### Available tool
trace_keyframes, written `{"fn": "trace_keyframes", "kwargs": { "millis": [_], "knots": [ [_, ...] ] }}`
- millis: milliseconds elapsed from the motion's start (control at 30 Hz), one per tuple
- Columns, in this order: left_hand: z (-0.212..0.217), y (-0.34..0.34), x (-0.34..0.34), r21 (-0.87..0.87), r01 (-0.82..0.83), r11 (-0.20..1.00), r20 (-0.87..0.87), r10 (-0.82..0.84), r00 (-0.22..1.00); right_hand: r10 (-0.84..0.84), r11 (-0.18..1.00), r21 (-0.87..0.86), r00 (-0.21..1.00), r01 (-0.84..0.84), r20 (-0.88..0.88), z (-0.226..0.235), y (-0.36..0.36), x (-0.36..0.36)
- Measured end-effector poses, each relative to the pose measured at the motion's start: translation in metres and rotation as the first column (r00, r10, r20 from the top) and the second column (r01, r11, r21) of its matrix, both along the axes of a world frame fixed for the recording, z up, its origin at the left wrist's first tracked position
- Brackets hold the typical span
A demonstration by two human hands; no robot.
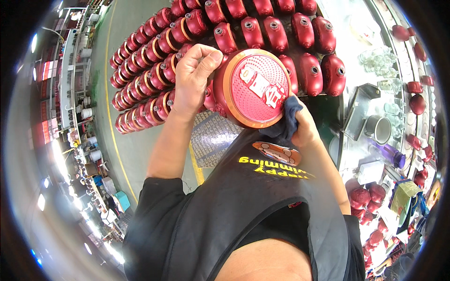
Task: The person walks through a warehouse, picks up a pallet, and places it on the floor. Then the person repeatedly picks up red decorative objects from a rack, wipes them with a cloth, and returns them to the rack.
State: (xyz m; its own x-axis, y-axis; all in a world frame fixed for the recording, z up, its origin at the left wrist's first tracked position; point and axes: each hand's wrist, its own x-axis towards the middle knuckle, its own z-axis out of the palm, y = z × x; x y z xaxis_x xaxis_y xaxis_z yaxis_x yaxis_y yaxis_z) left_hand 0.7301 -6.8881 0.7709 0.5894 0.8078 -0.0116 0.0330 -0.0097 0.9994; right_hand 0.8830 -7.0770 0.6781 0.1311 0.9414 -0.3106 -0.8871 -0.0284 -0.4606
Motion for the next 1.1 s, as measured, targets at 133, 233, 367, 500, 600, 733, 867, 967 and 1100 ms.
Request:
{"fn": "trace_keyframes", "kwargs": {
  "millis": [133, 233, 367, 500, 600, 733, 867, 967, 1100],
  "knots": [
    [0.003, -0.012, 0.002, 0.07, 0.006, 0.998, 0.001, -0.006, 1.0, 0.005, 1.0, 0.0, 0.997, -0.005, 0.075, 0.004, 0.001, -0.001],
    [0.007, -0.016, 0.0, 0.156, 0.029, 0.987, -0.058, -0.02, 0.998, -0.081, 0.992, -0.087, 0.992, 0.089, 0.099, 0.003, 0.001, -0.003],
    [0.009, -0.021, 0.0, 0.091, -0.01, 0.996, -0.026, 0.013, 1.0, -0.162, 0.962, -0.204, 0.982, 0.179, 0.097, -0.004, 0.003, -0.007],
    [0.007, -0.022, 0.002, 0.163, -0.016, 0.986, -0.063, 0.027, 0.998, -0.197, 0.92, -0.358, 0.977, 0.156, -0.081, -0.016, 0.009, -0.006],
    [0.008, -0.02, 0.001, 0.178, 0.023, 0.984, -0.104, -0.005, 0.995, -0.171, 0.938, -0.325, 0.978, 0.124, -0.121, -0.019, 0.008, -0.006],
    [0.019, -0.018, -0.004, 0.263, 0.108, 0.959, -0.177, -0.063, 0.982, -0.122, 0.972, -0.214, 0.985, 0.094, -0.121, -0.013, 0.007, -0.007],
    [0.037, -0.027, -0.016, 0.241, 0.124, 0.963, -0.242, -0.064, 0.968, 0.002, 0.985, -0.169, 0.982, -0.035, -0.19, -0.009, 0.007, -0.006],
    [0.051, -0.023, -0.029, 0.496, 0.041, 0.867, -0.238, 0.09, 0.967, 0.177, 0.98, 0.085, 0.983, -0.18, 0.037, -0.009, 0.006, -0.003],
    [0.063, 0.026, -0.046, 0.766, -0.034, 0.642, -0.222, 0.314, 0.923, 0.266, 0.959, 0.045, 0.942, -0.281, 0.205, -0.011, -0.007, 0.004]
  ]
}}
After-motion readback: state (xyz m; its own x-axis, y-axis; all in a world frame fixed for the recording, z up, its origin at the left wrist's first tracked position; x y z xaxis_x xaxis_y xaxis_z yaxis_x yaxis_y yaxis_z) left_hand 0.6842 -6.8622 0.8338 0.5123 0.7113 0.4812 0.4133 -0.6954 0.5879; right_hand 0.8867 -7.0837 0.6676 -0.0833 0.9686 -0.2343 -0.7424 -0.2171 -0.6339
